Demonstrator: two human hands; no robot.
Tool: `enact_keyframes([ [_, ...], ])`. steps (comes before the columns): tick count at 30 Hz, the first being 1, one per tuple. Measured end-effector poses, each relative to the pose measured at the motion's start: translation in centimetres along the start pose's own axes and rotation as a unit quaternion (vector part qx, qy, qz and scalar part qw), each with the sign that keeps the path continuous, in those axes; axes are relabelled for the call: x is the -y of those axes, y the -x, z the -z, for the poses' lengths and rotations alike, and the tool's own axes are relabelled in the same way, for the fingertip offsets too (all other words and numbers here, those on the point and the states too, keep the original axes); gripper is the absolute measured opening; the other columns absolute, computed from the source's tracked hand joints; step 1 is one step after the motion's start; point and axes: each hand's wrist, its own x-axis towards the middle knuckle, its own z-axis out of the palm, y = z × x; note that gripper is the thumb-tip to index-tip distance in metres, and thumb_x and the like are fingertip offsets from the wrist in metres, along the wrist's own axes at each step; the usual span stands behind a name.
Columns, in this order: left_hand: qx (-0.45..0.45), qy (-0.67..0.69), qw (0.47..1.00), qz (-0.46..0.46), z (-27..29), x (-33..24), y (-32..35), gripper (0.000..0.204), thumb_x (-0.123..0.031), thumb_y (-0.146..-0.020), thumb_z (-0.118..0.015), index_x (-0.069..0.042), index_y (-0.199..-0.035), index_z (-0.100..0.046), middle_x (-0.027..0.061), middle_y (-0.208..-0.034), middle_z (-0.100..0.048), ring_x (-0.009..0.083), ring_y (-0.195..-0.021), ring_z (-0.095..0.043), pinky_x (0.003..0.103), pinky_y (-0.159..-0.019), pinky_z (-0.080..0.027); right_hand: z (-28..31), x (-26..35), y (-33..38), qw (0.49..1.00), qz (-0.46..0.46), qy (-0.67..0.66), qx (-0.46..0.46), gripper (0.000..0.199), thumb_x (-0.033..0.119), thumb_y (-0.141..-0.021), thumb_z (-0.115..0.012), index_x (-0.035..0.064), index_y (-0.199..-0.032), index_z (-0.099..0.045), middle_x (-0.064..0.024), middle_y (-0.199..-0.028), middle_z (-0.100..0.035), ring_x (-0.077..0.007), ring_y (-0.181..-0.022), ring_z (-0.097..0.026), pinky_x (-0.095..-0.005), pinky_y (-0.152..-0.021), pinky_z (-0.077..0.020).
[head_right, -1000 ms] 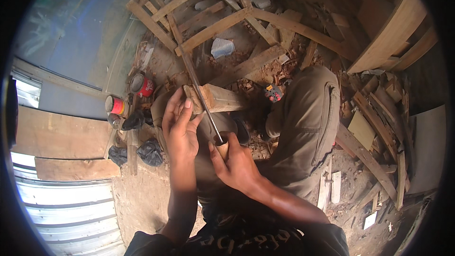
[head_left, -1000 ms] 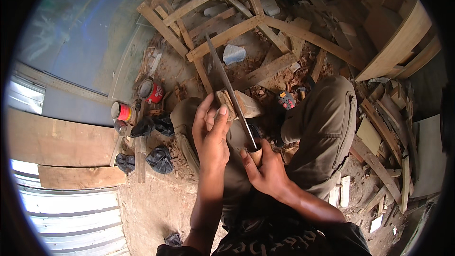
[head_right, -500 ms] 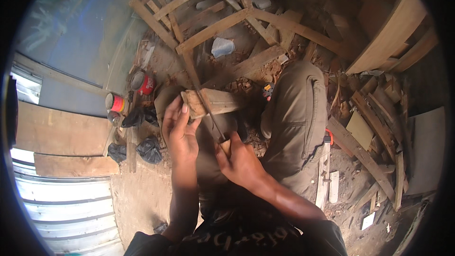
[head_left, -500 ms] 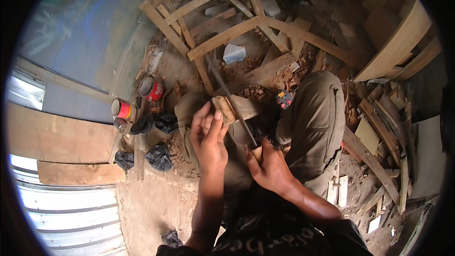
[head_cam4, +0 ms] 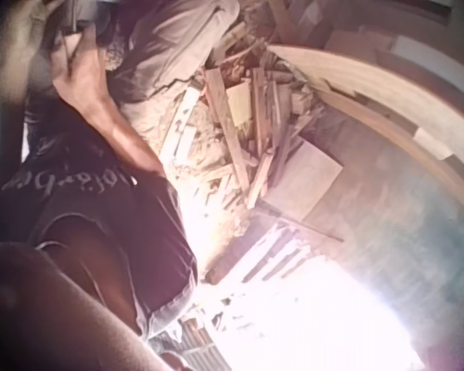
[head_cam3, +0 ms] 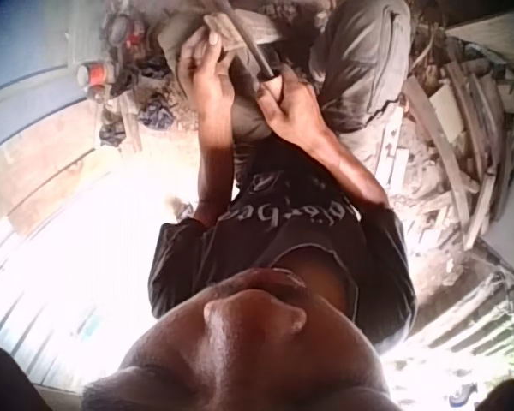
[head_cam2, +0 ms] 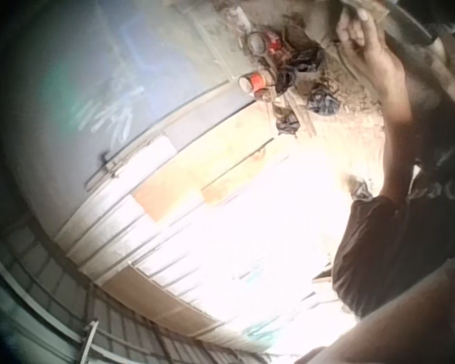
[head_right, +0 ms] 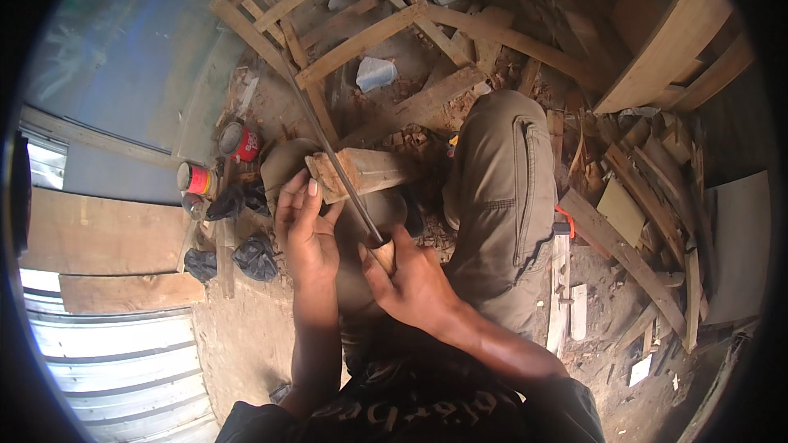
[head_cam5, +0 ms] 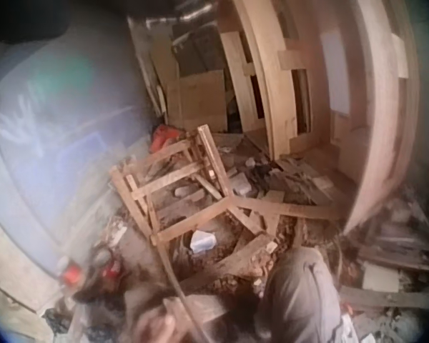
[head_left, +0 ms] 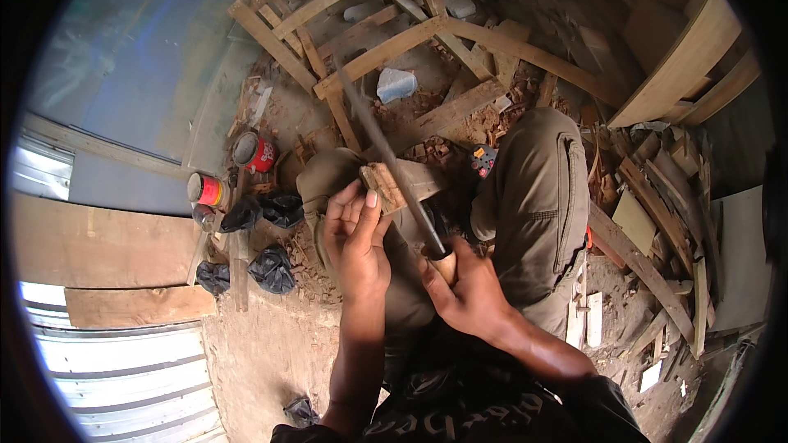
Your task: The person uses a chisel and hammer to carve and shape a small wooden block, then saws a larger plank and hammers it into a wooden frame. The person repeatedly chisels the block and adjusts the plank within the frame.
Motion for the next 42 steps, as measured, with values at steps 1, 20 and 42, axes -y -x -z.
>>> enact_keyframes([
  [1, -0.018, -0.013, 1.0, 0.009, 0.1, 0.0, 0.0, 0.031, -0.008, -0.095, -0.07, 0.0, -0.122, -0.058, 0.0092, -0.113, -0.069, 0.0158, -0.109, -0.065, 0.036, -0.092, -0.056, 0.0, 0.1, 0.3, 1.0, 0.006, -0.018, -0.02, 0.028, 0.014, -0.094, -0.064, -0.0041, -0.113, -0.054, -0.0108, -0.068, -0.065, -0.0176, -0.06, -0.065, -0.0314, -0.058, -0.0514],
  [20, -0.032, 0.003, 0.999, -0.012, 0.7, 0.5, 0.4, 0.033, -0.01, -0.095, -0.071, -0.004, -0.125, -0.058, 0.0053, -0.109, -0.069, 0.0122, -0.1, -0.065, 0.031, -0.087, -0.054, -0.7, 1.1, -0.6, 1.0, -0.006, 0.021, 0.006, 0.026, 0.011, -0.091, -0.066, -0.0063, -0.108, -0.057, -0.0149, -0.067, -0.064, -0.0224, -0.06, -0.067, -0.0355, -0.059, -0.0521],
  [42, -0.024, 0.002, 1.0, -0.007, 1.4, 0.5, 1.2, 0.039, -0.011, -0.095, -0.069, 0.002, -0.13, -0.056, 0.0106, -0.121, -0.067, 0.0173, -0.112, -0.064, 0.035, -0.095, -0.054, -0.2, 0.7, -0.2, 0.998, -0.024, 0.04, 0.038, 0.019, 0.011, -0.09, -0.065, -0.0029, -0.101, -0.057, -0.0086, -0.068, -0.062, -0.0135, -0.057, -0.06, -0.0302, -0.054, -0.0478],
])
